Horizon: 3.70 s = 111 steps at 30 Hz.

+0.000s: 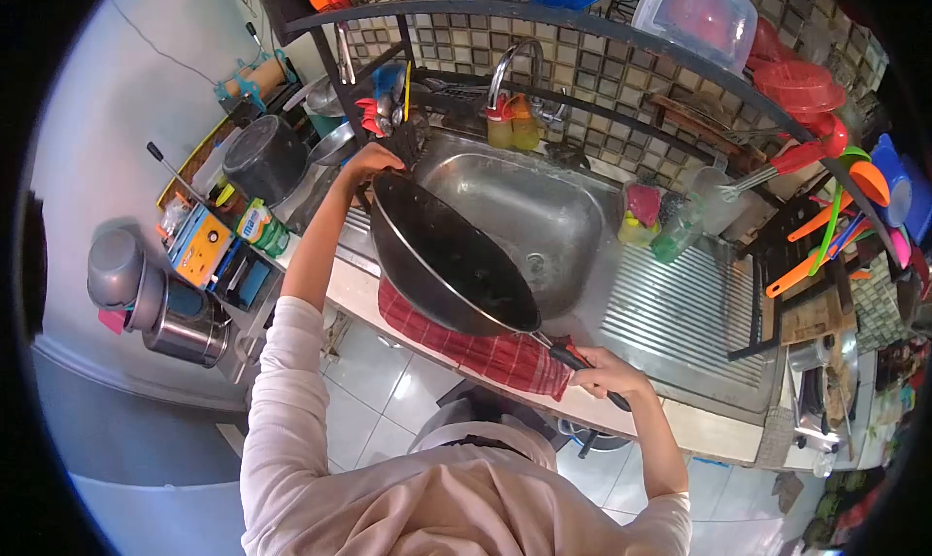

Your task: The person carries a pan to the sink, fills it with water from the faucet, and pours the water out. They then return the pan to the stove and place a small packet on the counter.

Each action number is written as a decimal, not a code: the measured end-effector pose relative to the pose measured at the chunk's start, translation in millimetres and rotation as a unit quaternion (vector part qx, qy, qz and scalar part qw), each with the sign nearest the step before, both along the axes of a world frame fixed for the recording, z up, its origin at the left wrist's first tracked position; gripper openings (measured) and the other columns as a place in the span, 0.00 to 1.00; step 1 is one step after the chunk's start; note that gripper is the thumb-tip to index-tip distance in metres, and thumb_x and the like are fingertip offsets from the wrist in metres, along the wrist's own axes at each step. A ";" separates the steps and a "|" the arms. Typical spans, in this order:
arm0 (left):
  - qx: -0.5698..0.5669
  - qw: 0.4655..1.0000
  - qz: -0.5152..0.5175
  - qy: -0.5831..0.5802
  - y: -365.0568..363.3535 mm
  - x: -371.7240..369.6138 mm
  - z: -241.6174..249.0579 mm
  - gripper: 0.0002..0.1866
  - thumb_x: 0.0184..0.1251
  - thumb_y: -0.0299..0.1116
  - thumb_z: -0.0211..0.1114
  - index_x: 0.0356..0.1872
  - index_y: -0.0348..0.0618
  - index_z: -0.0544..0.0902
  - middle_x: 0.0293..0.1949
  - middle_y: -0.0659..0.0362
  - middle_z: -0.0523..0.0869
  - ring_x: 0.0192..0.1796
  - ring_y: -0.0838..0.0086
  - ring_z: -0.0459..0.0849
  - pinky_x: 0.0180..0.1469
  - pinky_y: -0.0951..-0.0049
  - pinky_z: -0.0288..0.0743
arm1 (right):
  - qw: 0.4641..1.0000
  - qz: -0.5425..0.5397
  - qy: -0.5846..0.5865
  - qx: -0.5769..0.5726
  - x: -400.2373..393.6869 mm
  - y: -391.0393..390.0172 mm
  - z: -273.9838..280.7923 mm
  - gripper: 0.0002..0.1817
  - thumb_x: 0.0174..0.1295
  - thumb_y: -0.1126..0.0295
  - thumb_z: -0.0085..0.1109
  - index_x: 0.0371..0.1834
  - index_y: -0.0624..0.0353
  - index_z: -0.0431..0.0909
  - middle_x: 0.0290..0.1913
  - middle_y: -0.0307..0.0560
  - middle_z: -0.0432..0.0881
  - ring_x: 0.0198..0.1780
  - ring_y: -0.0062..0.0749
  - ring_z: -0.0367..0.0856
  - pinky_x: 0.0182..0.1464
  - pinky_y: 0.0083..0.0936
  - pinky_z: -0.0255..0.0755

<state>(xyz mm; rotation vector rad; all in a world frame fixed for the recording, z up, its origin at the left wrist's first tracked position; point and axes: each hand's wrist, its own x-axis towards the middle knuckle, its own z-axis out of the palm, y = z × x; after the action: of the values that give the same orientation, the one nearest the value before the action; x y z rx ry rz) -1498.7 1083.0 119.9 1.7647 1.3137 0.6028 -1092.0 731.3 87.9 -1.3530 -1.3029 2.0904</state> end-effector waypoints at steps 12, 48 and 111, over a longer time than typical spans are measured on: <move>-0.023 0.991 0.022 -0.128 76.6 25.6 -13.8 0.08 0.38 0.26 0.67 0.24 0.36 0.82 0.21 0.58 0.81 0.22 0.76 0.77 0.24 0.80 0.69 | 0.985 -0.070 0.138 -0.072 -30.3 12.9 -15.0 0.12 0.48 0.79 0.53 0.34 0.59 0.62 0.12 0.31 0.60 0.08 0.11 0.55 0.09 0.11 0.46; -0.170 0.950 0.064 -0.253 5.1 2.9 7.8 0.19 0.57 0.33 0.57 0.51 0.44 0.69 0.40 0.58 0.79 0.41 0.73 0.76 0.44 0.74 0.70 | 0.870 -0.119 -0.255 0.404 -76.1 6.7 -52.8 0.23 0.43 0.71 0.58 0.44 0.66 0.66 0.27 0.53 0.75 0.31 0.45 0.75 0.36 0.31 0.67; 0.242 0.954 0.139 0.106 1.1 43.4 -71.7 0.30 0.46 0.57 0.61 0.21 0.31 0.76 0.23 0.40 0.77 0.32 0.49 0.78 0.33 0.61 0.69 | 0.993 -0.116 -0.030 -0.005 -68.7 -9.6 -52.4 0.13 0.50 0.71 0.59 0.33 0.56 0.63 0.15 0.34 0.66 0.12 0.11 0.58 0.11 0.13 0.48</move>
<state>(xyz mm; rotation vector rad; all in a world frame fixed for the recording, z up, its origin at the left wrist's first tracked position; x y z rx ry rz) -1455.3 1084.1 48.2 2.0946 1.6858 0.9822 -1160.6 721.7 35.5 -1.5032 -1.1008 1.9157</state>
